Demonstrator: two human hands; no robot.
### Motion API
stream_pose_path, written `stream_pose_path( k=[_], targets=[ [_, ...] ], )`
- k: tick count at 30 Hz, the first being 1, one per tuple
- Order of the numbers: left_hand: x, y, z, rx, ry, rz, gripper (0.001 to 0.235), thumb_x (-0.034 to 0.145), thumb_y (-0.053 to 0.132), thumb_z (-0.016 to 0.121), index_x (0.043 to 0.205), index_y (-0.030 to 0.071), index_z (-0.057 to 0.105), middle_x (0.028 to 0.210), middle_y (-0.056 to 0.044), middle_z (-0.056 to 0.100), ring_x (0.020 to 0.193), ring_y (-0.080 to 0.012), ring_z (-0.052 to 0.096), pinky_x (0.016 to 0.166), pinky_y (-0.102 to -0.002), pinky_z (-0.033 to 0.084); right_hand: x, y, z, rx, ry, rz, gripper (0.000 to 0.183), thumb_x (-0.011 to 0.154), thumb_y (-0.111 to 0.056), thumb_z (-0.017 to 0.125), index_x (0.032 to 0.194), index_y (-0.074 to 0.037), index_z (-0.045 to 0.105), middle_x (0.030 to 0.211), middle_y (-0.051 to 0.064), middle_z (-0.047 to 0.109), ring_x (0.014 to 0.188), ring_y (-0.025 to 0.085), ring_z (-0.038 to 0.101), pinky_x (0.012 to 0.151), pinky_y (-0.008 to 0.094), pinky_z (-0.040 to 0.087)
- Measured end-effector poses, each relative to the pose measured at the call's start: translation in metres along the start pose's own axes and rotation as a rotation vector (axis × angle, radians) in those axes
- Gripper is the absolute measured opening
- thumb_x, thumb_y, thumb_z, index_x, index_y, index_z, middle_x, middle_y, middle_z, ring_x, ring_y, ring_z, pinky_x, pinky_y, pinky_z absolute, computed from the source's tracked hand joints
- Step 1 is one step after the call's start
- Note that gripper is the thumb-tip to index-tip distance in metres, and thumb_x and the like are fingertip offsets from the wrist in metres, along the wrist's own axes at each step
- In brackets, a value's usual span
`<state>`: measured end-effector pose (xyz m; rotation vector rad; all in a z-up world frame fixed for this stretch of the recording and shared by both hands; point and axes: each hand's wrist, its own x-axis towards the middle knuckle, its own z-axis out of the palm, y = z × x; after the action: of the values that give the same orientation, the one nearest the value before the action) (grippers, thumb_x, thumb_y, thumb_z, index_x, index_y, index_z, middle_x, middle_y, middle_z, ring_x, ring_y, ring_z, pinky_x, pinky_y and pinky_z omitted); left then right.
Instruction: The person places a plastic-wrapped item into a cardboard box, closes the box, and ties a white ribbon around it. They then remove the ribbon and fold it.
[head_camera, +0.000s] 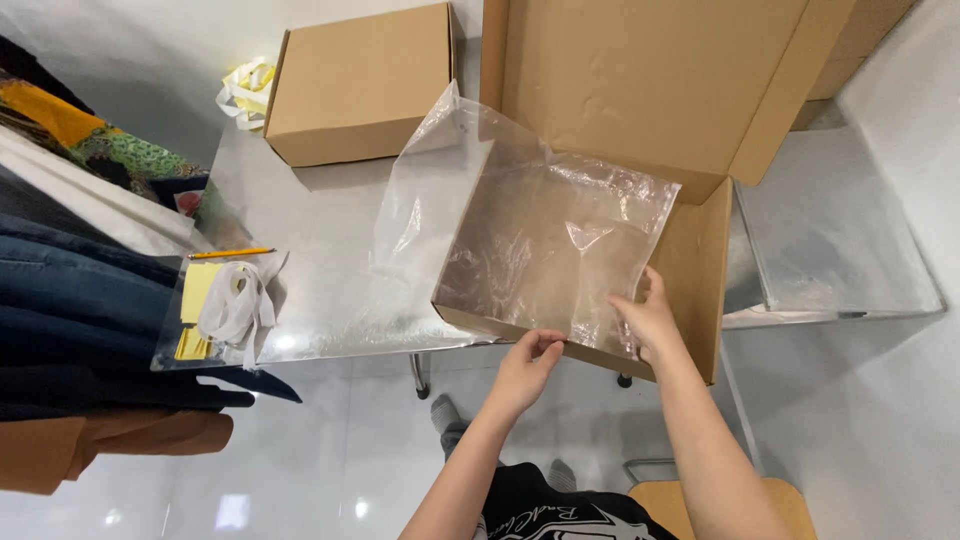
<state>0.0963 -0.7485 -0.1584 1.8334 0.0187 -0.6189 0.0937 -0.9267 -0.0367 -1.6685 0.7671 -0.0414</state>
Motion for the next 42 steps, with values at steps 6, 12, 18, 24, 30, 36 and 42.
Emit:
stream_pose_path(
  k=[6, 12, 18, 24, 30, 36, 42],
  targets=[
    [-0.018, 0.067, -0.015, -0.078, -0.273, -0.093, 0.035, 0.11, 0.034, 0.052, 0.109, 0.013, 0.08, 0.11, -0.008, 0.082, 0.096, -0.0138, 0.08, 0.071, -0.024, 0.055, 0.08, 0.063, -0.003, 0.272, -0.04, 0.198, 0.098, 0.093, -0.011, 0.08, 0.171, -0.027, 0.023, 0.14, 0.031, 0.051, 0.108, 0.039, 0.065, 0.073, 0.049, 0.062],
    [-0.041, 0.099, -0.012, -0.256, -0.515, -0.024, 0.074, 0.118, 0.064, 0.025, 0.147, 0.005, 0.059, 0.129, -0.013, 0.076, 0.117, -0.0197, 0.074, 0.088, -0.028, 0.054, 0.08, 0.044, -0.016, 0.626, -0.272, 0.108, 0.099, 0.088, 0.009, 0.074, 0.168, -0.025, 0.026, 0.106, 0.009, 0.061, 0.083, 0.016, 0.074, 0.058, 0.021, 0.062],
    [-0.051, 0.114, 0.014, -0.993, -0.477, 0.146, 0.08, 0.115, 0.02, 0.055, 0.171, 0.009, -0.001, 0.175, -0.021, 0.029, 0.152, -0.0379, 0.045, 0.12, -0.045, 0.046, 0.039, 0.024, -0.068, 0.532, -0.228, -0.135, 0.098, 0.091, 0.008, 0.07, 0.17, -0.028, 0.024, 0.107, 0.007, 0.067, 0.078, 0.011, 0.071, 0.059, 0.025, 0.065],
    [-0.034, 0.091, 0.03, -1.406, -0.373, 0.047, 0.065, 0.109, 0.025, 0.049, 0.167, 0.042, 0.026, 0.173, -0.005, 0.04, 0.154, -0.0351, 0.044, 0.121, -0.057, 0.044, -0.003, 0.043, -0.121, 0.346, -0.315, -0.177, 0.112, 0.091, 0.007, 0.064, 0.172, -0.041, 0.003, 0.113, 0.021, 0.072, 0.053, 0.017, 0.06, 0.034, 0.02, 0.043],
    [-0.038, 0.09, 0.005, -1.307, 0.119, -0.04, 0.052, 0.112, 0.02, 0.035, 0.16, 0.035, 0.045, 0.172, 0.008, 0.044, 0.142, -0.0273, 0.059, 0.11, -0.048, 0.053, -0.012, 0.087, -0.168, 0.196, -0.168, 0.064, 0.107, 0.094, -0.002, 0.061, 0.175, -0.045, 0.006, 0.12, 0.019, 0.071, 0.051, 0.014, 0.031, 0.044, 0.029, 0.026],
    [-0.055, 0.083, -0.043, -1.199, 0.383, -0.086, 0.057, 0.101, 0.026, 0.058, 0.155, 0.01, 0.053, 0.156, -0.005, 0.063, 0.132, -0.0266, 0.066, 0.105, -0.045, 0.058, 0.015, 0.153, -0.195, 0.093, -0.253, 0.174, 0.073, 0.098, -0.002, 0.062, 0.165, -0.025, 0.043, 0.119, 0.02, 0.072, 0.063, 0.015, 0.036, 0.053, 0.03, 0.031],
    [-0.066, 0.09, -0.072, -0.997, 0.478, -0.191, 0.063, 0.094, 0.053, 0.06, 0.132, 0.003, 0.065, 0.132, -0.009, 0.073, 0.111, -0.0317, 0.073, 0.093, -0.042, 0.064, 0.026, 0.167, -0.192, 0.051, -0.125, 0.137, 0.059, 0.1, 0.009, 0.052, 0.153, -0.013, 0.063, 0.112, 0.02, 0.073, 0.097, 0.026, 0.056, 0.085, 0.037, 0.039]
  ],
)
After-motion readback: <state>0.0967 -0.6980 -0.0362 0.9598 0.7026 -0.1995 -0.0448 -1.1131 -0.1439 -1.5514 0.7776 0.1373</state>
